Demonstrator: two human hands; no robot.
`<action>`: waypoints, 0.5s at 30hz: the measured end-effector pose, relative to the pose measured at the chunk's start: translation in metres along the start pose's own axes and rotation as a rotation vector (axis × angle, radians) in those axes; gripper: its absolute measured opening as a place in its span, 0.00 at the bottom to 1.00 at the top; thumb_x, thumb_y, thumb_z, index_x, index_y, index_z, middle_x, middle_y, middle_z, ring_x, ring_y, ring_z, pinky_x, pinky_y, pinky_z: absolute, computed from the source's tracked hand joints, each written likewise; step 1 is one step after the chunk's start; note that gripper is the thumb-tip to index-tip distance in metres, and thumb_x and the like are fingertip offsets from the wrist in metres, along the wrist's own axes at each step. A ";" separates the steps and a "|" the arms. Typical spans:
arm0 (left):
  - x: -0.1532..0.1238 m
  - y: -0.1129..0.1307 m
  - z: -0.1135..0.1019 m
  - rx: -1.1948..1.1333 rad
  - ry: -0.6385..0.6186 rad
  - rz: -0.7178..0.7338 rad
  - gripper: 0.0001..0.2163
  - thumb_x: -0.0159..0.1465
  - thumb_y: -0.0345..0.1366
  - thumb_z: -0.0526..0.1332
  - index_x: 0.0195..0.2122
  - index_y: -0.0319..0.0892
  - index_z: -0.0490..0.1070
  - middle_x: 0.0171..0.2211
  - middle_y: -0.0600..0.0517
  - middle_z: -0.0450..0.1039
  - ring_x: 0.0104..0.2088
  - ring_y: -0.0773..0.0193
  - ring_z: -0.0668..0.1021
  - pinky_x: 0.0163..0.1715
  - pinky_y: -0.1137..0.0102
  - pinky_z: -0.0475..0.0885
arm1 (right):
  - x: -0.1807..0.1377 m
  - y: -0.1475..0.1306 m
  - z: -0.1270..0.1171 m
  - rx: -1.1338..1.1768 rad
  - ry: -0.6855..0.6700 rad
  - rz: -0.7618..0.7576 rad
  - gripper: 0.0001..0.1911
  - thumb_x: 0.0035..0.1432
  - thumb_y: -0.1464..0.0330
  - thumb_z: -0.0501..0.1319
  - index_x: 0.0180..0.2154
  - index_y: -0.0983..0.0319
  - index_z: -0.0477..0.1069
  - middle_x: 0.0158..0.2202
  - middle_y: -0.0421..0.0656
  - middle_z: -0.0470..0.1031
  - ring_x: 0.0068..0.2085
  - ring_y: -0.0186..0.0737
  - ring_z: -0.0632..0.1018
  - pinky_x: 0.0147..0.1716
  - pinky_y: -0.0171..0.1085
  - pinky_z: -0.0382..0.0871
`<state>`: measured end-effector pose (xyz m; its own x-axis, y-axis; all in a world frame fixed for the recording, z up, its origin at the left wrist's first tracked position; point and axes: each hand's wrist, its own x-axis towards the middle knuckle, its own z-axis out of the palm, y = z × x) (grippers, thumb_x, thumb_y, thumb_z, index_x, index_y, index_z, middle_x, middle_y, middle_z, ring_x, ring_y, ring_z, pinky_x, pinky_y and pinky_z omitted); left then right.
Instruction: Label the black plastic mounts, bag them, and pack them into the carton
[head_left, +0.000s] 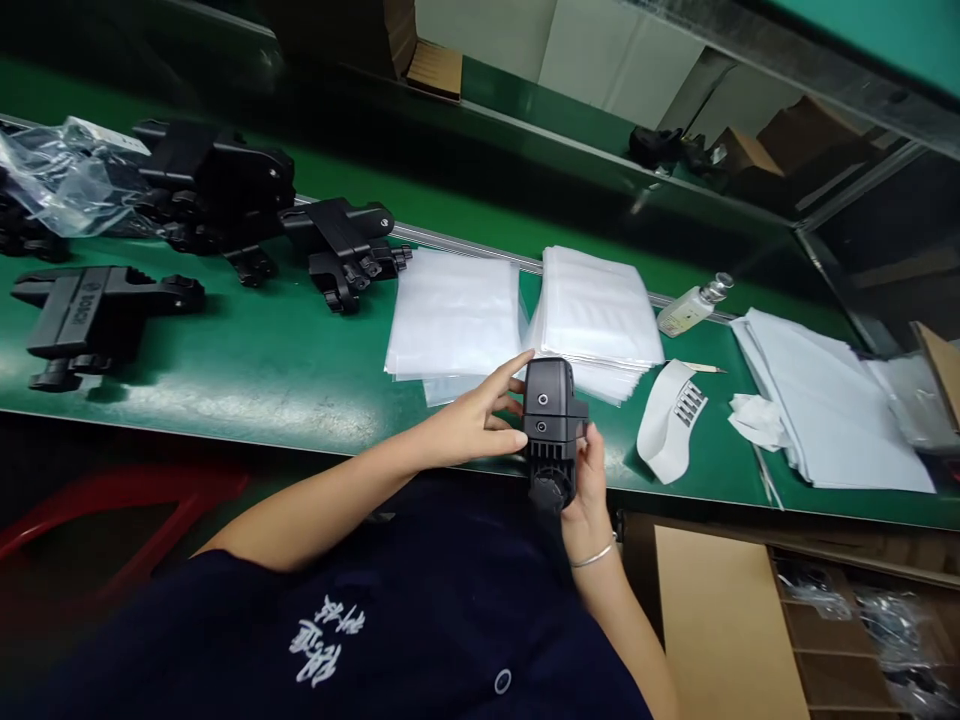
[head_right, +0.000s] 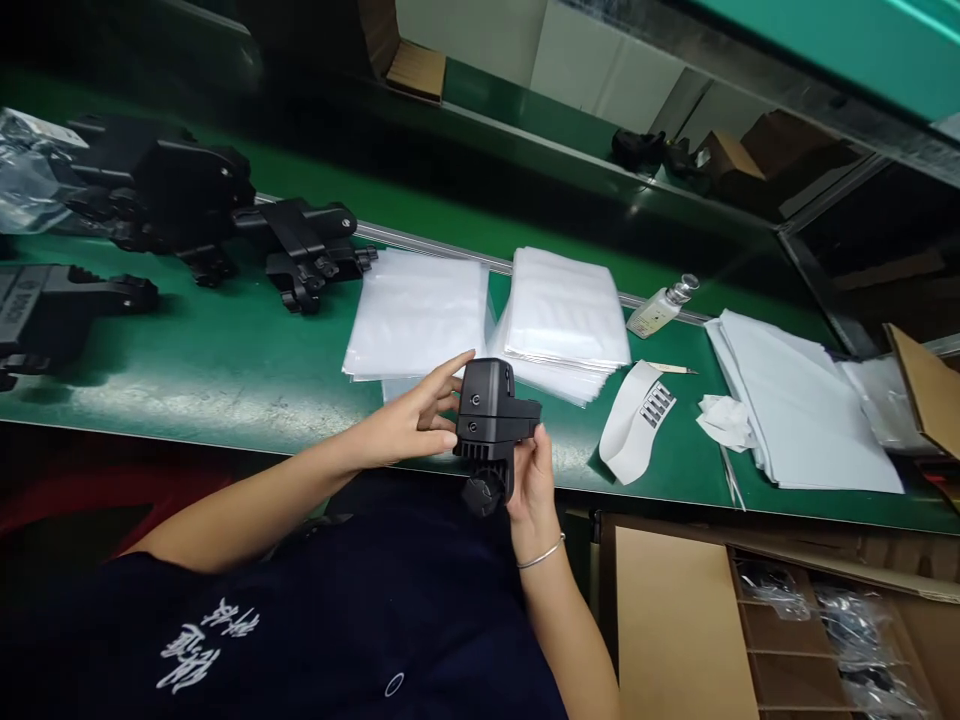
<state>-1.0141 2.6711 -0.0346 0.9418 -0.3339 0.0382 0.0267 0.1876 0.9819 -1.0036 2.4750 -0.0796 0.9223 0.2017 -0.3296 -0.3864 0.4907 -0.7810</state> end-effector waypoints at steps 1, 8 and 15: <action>0.002 0.001 0.001 0.046 0.040 -0.002 0.40 0.58 0.44 0.68 0.69 0.52 0.49 0.56 0.42 0.66 0.46 0.57 0.77 0.39 0.67 0.74 | -0.001 0.004 0.000 -0.003 -0.003 0.035 0.21 0.56 0.48 0.61 0.40 0.56 0.76 0.36 0.40 0.82 0.42 0.43 0.81 0.45 0.44 0.78; 0.011 0.013 -0.001 0.153 0.158 0.016 0.21 0.66 0.48 0.58 0.55 0.41 0.67 0.31 0.52 0.71 0.32 0.64 0.76 0.33 0.69 0.74 | -0.004 0.015 -0.003 -0.080 -0.012 0.010 0.21 0.57 0.46 0.59 0.39 0.54 0.77 0.38 0.41 0.82 0.48 0.45 0.80 0.51 0.48 0.75; -0.021 0.010 -0.022 0.313 -0.152 0.185 0.38 0.59 0.34 0.69 0.67 0.57 0.52 0.62 0.46 0.64 0.54 0.53 0.76 0.54 0.59 0.72 | -0.016 -0.008 -0.025 -0.219 -0.020 -0.442 0.34 0.43 0.53 0.73 0.52 0.55 0.71 0.43 0.44 0.80 0.44 0.45 0.80 0.50 0.49 0.74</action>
<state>-1.0265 2.7004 -0.0294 0.8604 -0.4579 0.2236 -0.2640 -0.0253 0.9642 -1.0155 2.4461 -0.0812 0.9973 0.0321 0.0668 0.0517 0.3440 -0.9375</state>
